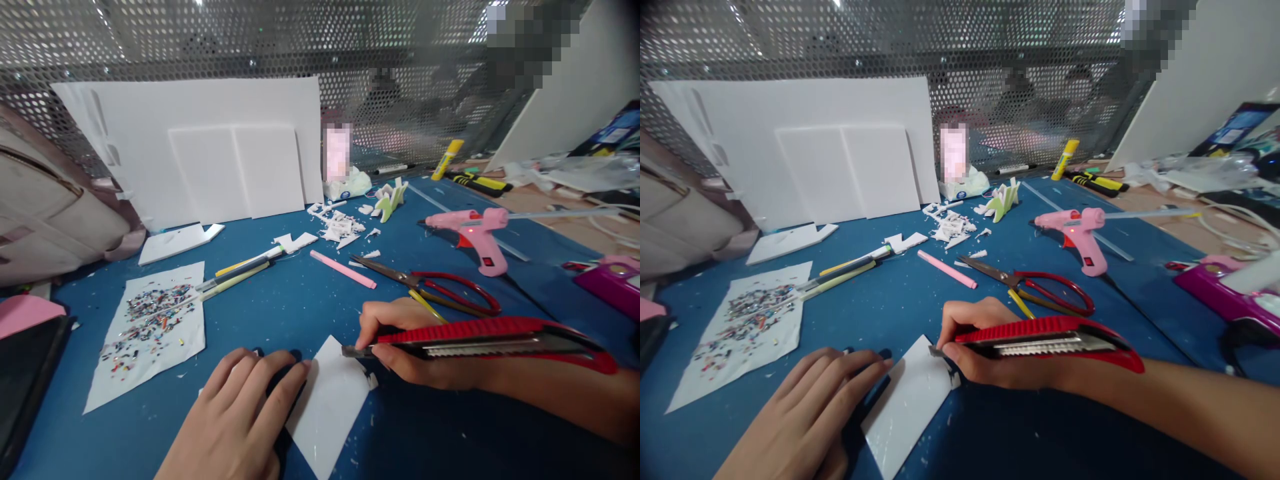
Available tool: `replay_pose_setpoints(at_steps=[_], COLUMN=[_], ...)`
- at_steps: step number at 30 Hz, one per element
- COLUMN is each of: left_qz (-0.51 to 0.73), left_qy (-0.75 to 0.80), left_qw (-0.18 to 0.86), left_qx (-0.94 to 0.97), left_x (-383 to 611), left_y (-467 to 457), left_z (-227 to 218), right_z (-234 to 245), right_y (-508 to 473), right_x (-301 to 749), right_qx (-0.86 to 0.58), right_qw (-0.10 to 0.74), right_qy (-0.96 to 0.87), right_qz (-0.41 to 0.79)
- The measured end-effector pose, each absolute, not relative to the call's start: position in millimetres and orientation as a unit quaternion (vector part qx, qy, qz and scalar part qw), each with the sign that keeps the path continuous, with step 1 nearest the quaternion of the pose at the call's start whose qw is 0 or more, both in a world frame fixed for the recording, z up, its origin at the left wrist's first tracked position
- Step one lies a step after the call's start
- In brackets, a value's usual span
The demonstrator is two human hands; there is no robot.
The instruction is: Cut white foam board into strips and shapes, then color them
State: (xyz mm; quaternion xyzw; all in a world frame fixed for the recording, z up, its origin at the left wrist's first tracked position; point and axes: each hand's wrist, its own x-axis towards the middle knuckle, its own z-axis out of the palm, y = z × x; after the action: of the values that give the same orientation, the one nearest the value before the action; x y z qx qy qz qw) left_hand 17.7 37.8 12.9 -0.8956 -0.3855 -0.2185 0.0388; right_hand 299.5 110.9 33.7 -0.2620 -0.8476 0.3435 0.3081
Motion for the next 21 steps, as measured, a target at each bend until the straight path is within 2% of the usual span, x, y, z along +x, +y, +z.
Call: replay_pose_setpoints(at_steps=[7,11,21], left_qz=[-0.209,-0.22,-0.111], left_qy=[-0.378,-0.32,-0.288], left_qw=[0.047,0.08,0.126], left_qx=[-0.901,-0.918,-0.943], left_x=[16,20,23], left_y=[33,25,23], left_z=[19,23,23], right_z=[34,34,34], right_y=[112,109,110], right_x=[299,297,300], right_qx=[-0.259,-0.29,-0.301], right_qw=[0.311,0.319,0.306], right_qy=[-0.845,-0.837,-0.836], right_qz=[0.349,0.338,0.341])
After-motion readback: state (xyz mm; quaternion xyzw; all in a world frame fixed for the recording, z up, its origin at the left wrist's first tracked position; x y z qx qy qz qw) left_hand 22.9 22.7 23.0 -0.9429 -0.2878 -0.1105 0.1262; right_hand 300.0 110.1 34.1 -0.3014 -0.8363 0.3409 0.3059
